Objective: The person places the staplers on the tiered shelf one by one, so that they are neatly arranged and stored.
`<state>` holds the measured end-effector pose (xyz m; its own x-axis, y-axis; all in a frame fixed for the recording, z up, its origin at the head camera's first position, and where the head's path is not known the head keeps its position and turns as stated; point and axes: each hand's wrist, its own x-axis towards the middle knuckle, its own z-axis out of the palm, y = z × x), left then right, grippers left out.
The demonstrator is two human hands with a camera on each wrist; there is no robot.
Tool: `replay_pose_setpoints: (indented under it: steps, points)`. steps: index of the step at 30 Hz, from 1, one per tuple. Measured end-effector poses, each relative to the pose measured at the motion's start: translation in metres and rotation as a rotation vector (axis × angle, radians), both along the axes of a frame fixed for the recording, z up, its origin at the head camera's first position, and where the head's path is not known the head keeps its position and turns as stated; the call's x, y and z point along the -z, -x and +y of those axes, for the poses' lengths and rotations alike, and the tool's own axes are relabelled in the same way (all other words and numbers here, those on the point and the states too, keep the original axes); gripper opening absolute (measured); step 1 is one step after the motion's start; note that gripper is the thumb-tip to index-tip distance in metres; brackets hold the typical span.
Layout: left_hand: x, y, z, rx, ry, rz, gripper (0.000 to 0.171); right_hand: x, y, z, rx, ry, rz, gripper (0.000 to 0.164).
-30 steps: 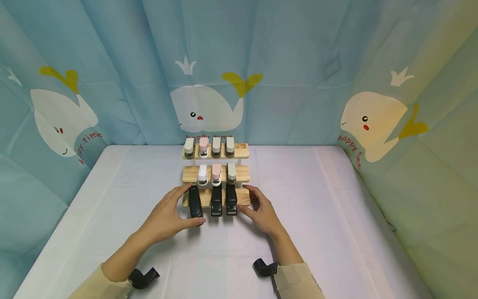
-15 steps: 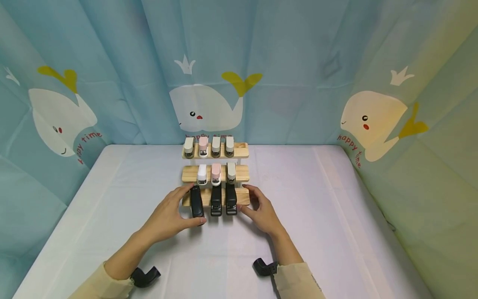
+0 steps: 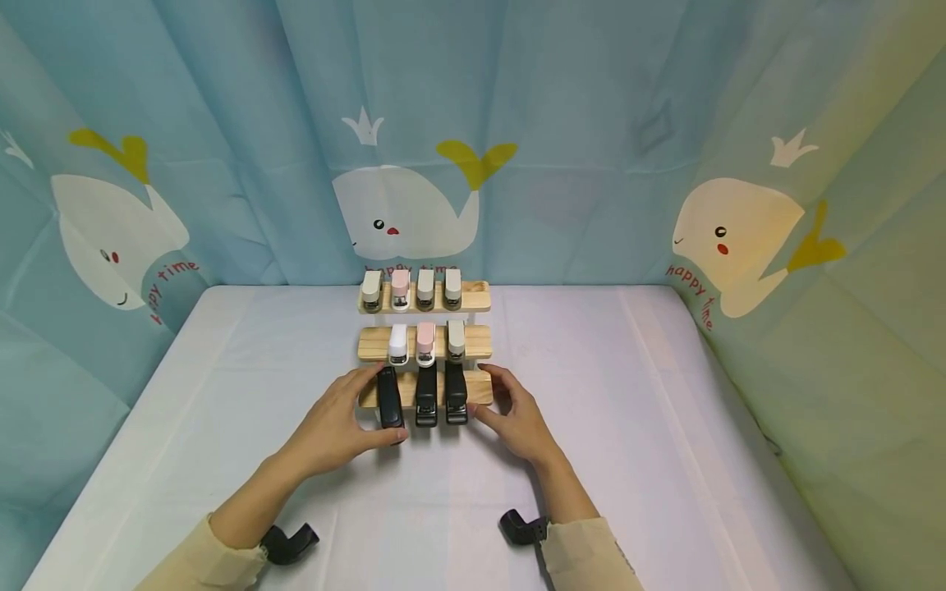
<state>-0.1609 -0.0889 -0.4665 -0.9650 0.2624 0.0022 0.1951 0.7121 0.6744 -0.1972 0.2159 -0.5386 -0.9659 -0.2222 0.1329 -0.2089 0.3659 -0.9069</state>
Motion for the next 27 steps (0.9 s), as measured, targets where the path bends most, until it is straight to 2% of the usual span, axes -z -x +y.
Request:
replay_pose_setpoints:
  steps: [12, 27]
  points:
    - [0.0051, -0.0004, 0.0015, 0.013, 0.034, 0.026, 0.113, 0.001, -0.0005, 0.0003, -0.007, 0.004, 0.0, 0.065]
    - [0.0057, -0.004, 0.0046, -0.019, 0.051, 0.068, 0.115, 0.0015, 0.0002, 0.0007, 0.005, -0.005, -0.002, 0.065]
